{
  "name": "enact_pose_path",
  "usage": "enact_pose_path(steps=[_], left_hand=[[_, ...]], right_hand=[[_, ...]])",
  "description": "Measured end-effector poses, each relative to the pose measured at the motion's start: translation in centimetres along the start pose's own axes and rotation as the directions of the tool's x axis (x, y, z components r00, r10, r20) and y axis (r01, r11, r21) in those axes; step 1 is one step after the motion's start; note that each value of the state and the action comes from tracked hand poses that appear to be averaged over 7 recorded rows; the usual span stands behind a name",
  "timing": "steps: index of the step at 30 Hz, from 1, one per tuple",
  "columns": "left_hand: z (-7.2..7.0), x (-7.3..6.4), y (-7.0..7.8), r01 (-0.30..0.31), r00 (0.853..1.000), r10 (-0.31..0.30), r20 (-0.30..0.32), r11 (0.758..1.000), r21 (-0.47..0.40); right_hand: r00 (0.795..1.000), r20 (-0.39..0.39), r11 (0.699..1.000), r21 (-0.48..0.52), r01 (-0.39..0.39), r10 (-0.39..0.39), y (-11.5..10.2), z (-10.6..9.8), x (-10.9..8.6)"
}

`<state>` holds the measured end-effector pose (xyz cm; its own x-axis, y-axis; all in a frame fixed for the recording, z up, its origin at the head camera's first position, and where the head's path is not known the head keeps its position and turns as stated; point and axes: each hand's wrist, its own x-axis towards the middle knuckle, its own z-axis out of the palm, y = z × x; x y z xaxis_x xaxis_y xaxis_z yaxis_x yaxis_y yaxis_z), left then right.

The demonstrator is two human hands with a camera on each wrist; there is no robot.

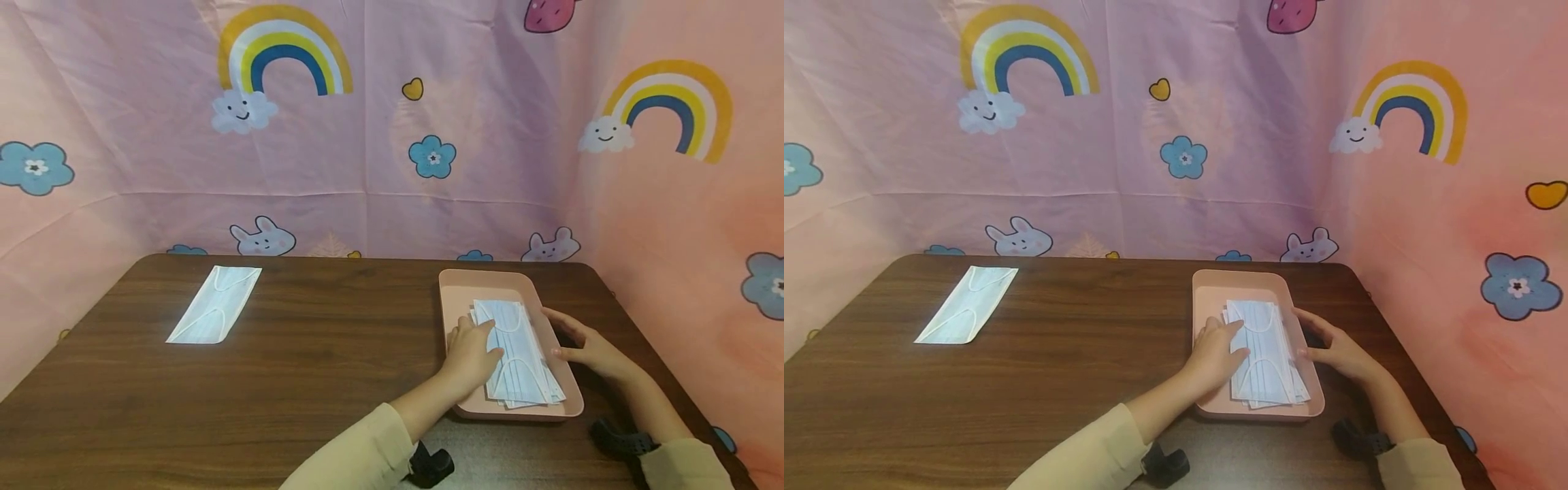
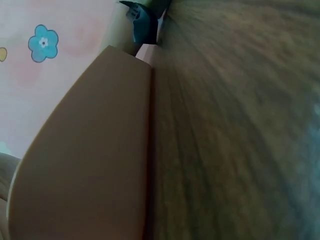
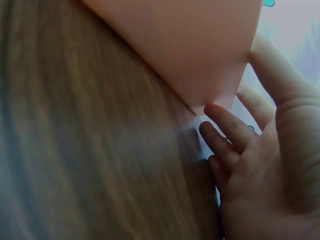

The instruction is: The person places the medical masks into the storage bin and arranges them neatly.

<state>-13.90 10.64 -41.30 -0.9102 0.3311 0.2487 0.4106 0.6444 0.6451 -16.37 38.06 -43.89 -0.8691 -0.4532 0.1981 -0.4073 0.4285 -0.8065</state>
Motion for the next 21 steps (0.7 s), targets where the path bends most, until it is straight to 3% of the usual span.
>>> enact_pose_path(steps=[5,9,14,21], left_hand=[[-0.3,0.2,0.1,-0.045,0.999,0.045,-0.002,0.998,-0.035],[-0.8,0.1,0.1,-0.075,0.997,0.076,-0.005,0.983,-0.165],[-2.1,-0.2,-0.2,-0.132,0.991,0.128,-0.030,0.957,-0.258],[-4.3,-0.7,-0.8,-0.198,0.980,0.187,-0.066,0.932,-0.304]], right_hand=[[1.000,0.003,1.000,0.026,0.008,-0.008,0.2,-0.1,0.0],[1.000,0.002,1.000,0.007,0.013,-0.013,0.3,-0.1,-0.1],[1.000,0.004,1.000,-0.008,-0.001,0.001,0.5,0.0,-0.1],[1.000,-0.005,1.000,0.016,0.001,-0.001,0.3,0.0,-0.1]])
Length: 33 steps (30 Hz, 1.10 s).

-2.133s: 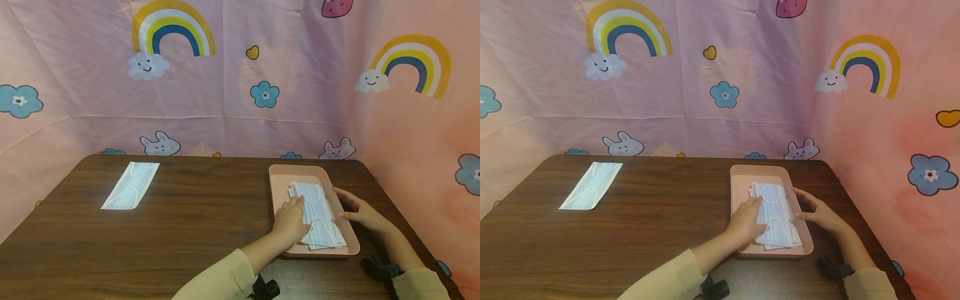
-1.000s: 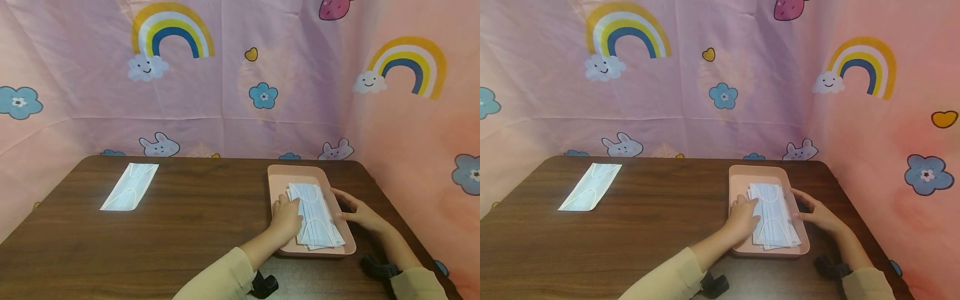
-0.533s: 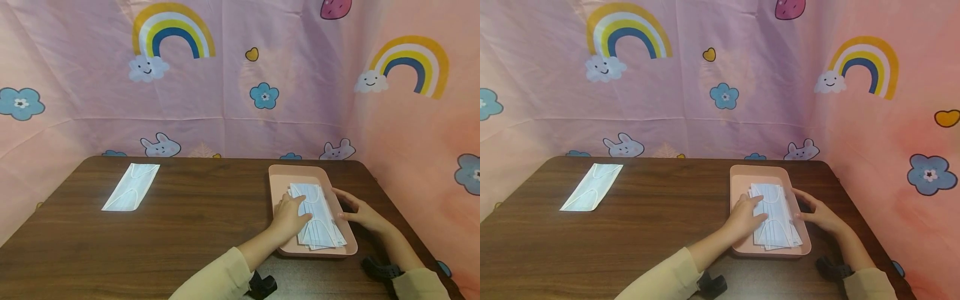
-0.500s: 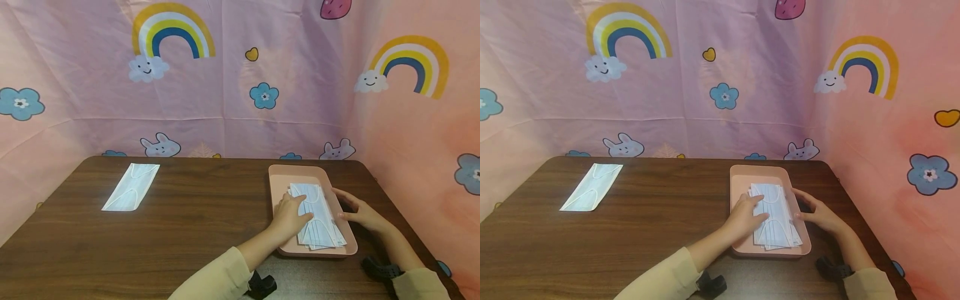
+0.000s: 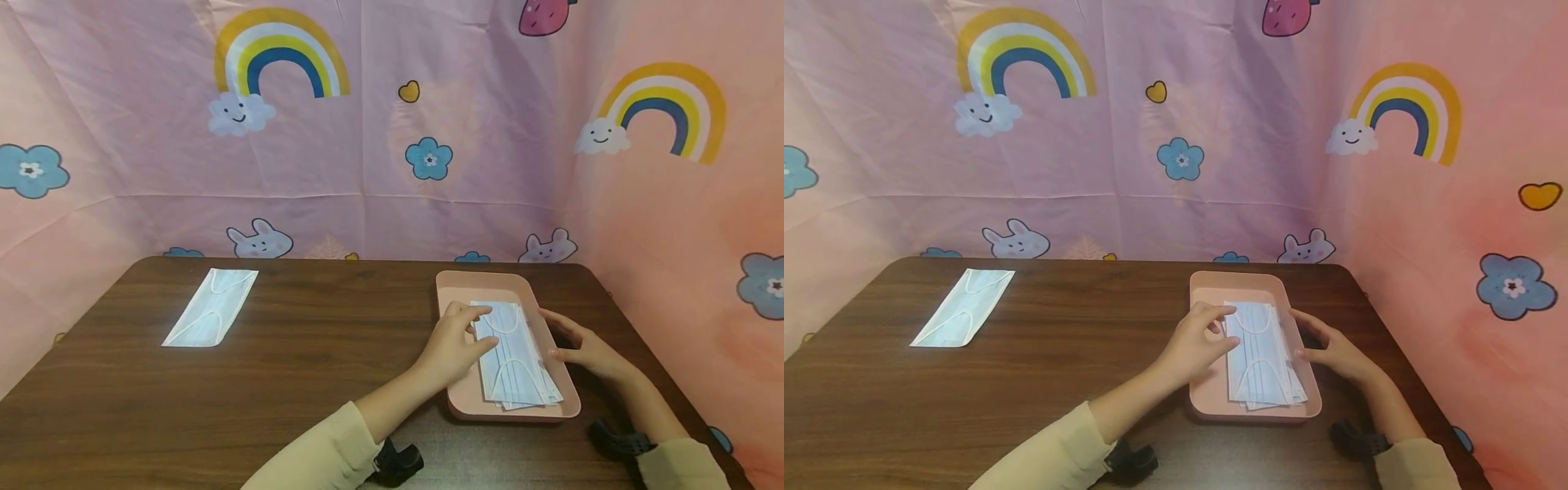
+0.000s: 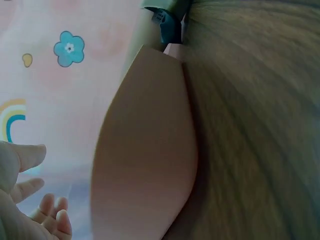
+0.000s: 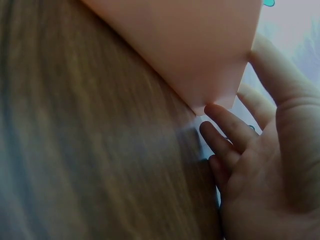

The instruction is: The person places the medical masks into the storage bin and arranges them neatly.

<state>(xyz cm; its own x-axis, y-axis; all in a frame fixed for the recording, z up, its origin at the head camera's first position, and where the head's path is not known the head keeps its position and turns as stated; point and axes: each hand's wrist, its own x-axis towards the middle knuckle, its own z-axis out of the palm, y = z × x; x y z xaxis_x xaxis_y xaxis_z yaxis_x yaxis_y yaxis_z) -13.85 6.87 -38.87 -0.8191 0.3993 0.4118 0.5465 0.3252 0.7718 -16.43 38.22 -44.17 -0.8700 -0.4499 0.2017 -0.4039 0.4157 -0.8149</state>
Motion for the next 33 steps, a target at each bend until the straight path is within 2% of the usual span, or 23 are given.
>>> enact_pose_path(steps=[4,10,16,27,33], left_hand=[[-1.2,-0.4,-0.1,-0.012,1.000,0.012,-0.007,1.000,-0.001],[-2.9,-0.9,-0.5,-0.029,0.999,0.030,0.042,0.999,-0.025],[-4.8,-1.3,-1.1,-0.068,0.996,0.068,0.060,0.998,0.005],[-9.7,-2.5,-2.7,-0.095,0.995,0.095,-0.008,0.995,0.042],[-12.6,-3.1,-3.6,-0.066,0.997,0.068,-0.022,0.995,0.075]], right_hand=[[1.000,0.003,1.000,0.014,-0.002,0.002,-0.2,0.1,-0.1],[1.000,0.001,1.000,0.012,-0.001,0.001,-0.3,0.1,-0.1],[1.000,0.001,1.000,-0.013,0.015,-0.015,-0.1,0.0,0.0],[1.000,0.006,1.000,-0.027,-0.002,0.002,-0.6,0.1,0.1],[1.000,0.003,1.000,-0.030,-0.003,0.003,-0.8,0.0,0.0]])
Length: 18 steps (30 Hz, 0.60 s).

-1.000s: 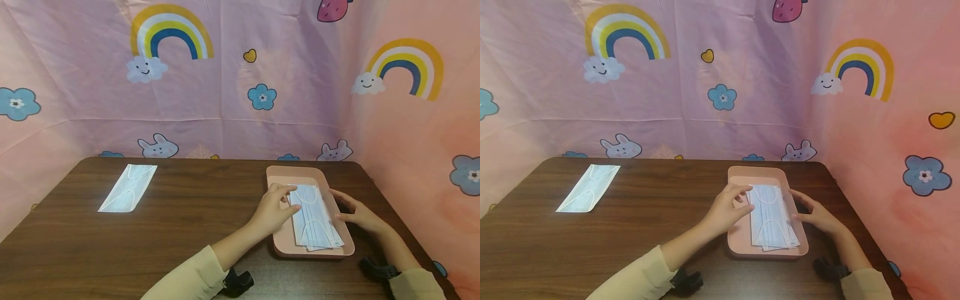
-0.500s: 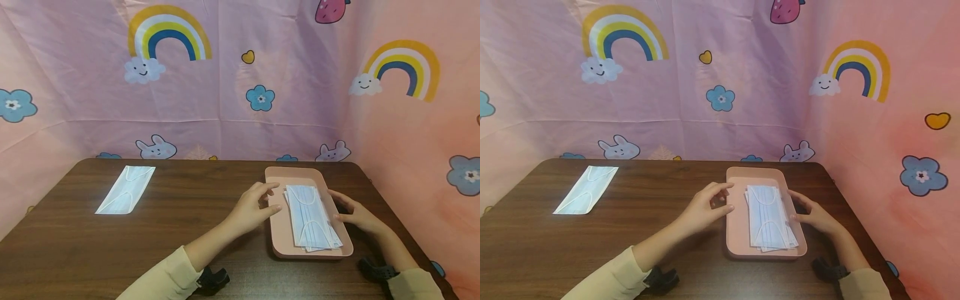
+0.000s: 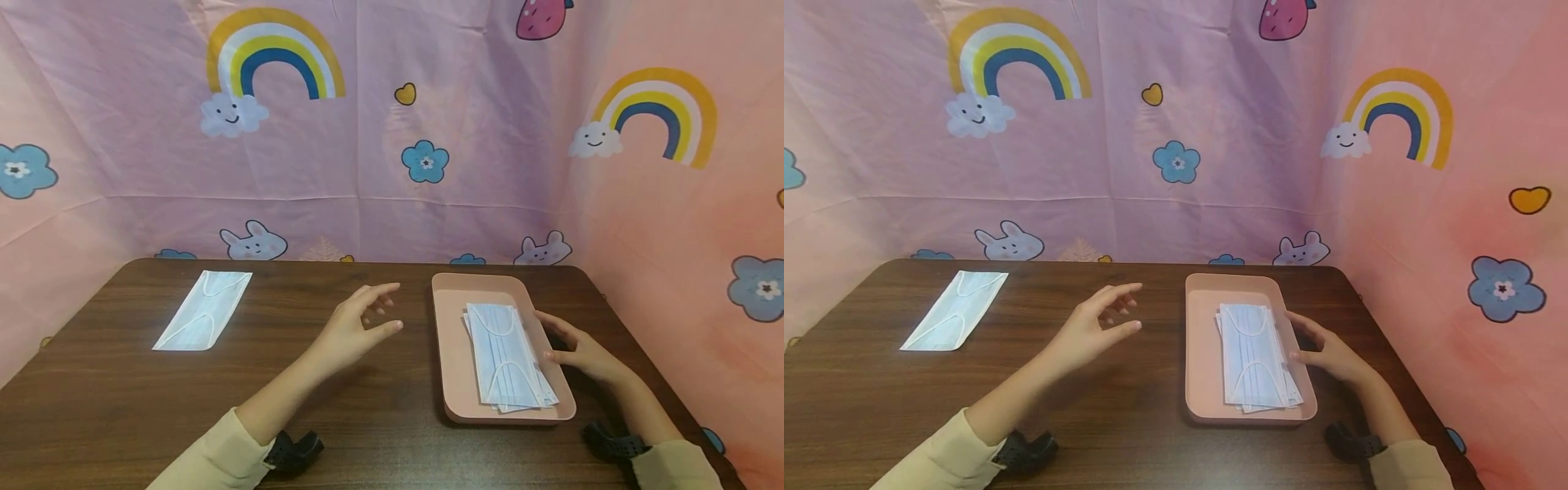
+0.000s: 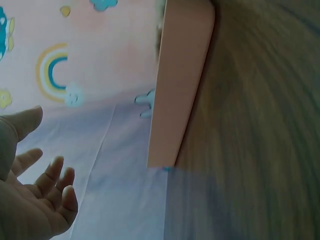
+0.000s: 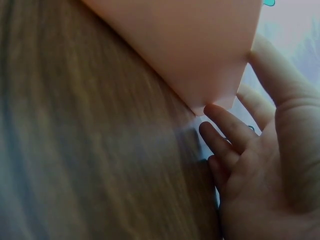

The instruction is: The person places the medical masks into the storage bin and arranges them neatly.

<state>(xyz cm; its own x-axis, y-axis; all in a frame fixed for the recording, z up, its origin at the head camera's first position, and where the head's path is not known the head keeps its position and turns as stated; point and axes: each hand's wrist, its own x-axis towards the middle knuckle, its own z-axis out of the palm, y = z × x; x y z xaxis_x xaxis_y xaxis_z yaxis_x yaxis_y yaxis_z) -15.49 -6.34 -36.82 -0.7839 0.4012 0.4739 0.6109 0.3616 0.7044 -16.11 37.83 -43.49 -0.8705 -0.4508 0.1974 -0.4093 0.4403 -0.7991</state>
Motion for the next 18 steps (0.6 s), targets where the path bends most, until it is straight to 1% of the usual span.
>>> enact_pose_path(steps=[4,10,12,15,18], left_hand=[[-1.9,-0.5,-0.7,0.005,1.000,-0.004,-0.013,1.000,0.021],[-4.3,-1.4,-2.1,0.019,0.999,-0.016,-0.037,0.998,0.068],[-5.0,-1.8,-2.7,0.023,0.999,-0.020,-0.035,0.996,0.086],[-6.1,-2.0,-3.6,0.006,0.999,-0.002,-0.036,0.994,0.106],[-7.2,-2.2,-4.2,0.004,0.999,0.001,-0.039,0.993,0.121]], right_hand=[[1.000,0.001,1.000,-0.008,-0.002,0.002,0.1,0.0,0.0],[1.000,0.002,1.000,0.015,0.003,-0.003,0.6,-0.1,0.0],[1.000,0.007,0.999,0.032,0.008,-0.008,0.8,0.0,0.0],[1.000,0.008,0.999,0.030,0.012,-0.012,0.9,0.1,0.0],[1.000,0.004,1.000,0.013,0.013,-0.013,0.8,0.0,-0.1]])
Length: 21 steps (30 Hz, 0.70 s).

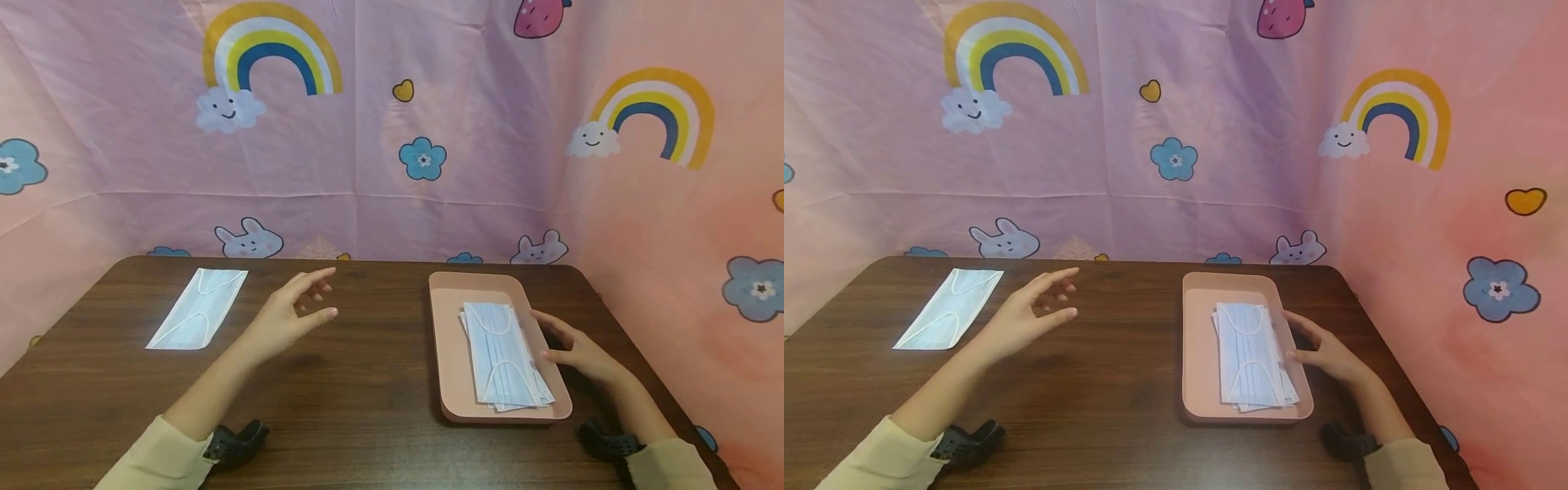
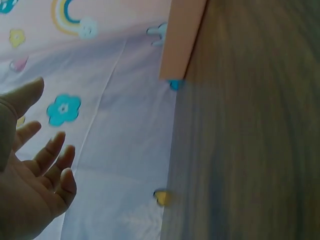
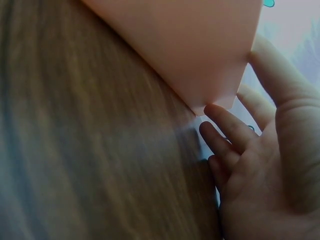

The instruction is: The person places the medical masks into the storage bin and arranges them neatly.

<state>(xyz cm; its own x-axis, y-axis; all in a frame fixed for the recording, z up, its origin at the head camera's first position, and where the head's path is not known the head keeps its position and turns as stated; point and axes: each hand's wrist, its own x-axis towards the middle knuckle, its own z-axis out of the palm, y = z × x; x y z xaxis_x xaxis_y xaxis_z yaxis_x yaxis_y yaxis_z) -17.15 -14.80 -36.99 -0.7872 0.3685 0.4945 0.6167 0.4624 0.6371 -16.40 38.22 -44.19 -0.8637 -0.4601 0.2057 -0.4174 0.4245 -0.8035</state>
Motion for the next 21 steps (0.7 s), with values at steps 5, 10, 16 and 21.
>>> enact_pose_path(steps=[5,10,16,21], left_hand=[[-2.1,-0.2,-1.2,0.032,0.999,-0.032,-0.015,0.999,0.034],[-4.3,-0.3,-2.2,0.090,0.995,-0.088,-0.040,0.994,0.056],[-6.7,-0.6,-3.1,0.157,0.986,-0.151,-0.074,0.984,0.080],[-8.7,-1.0,-3.8,0.226,0.972,-0.217,-0.092,0.968,0.109]], right_hand=[[1.000,-0.004,1.000,0.003,0.001,-0.001,0.1,0.0,0.0],[1.000,-0.008,1.000,0.022,-0.004,0.004,0.3,0.1,-0.1],[1.000,-0.010,0.999,0.028,-0.017,0.017,0.2,0.1,-0.2],[1.000,-0.006,0.999,0.031,-0.007,0.008,0.1,0.0,-0.1]])
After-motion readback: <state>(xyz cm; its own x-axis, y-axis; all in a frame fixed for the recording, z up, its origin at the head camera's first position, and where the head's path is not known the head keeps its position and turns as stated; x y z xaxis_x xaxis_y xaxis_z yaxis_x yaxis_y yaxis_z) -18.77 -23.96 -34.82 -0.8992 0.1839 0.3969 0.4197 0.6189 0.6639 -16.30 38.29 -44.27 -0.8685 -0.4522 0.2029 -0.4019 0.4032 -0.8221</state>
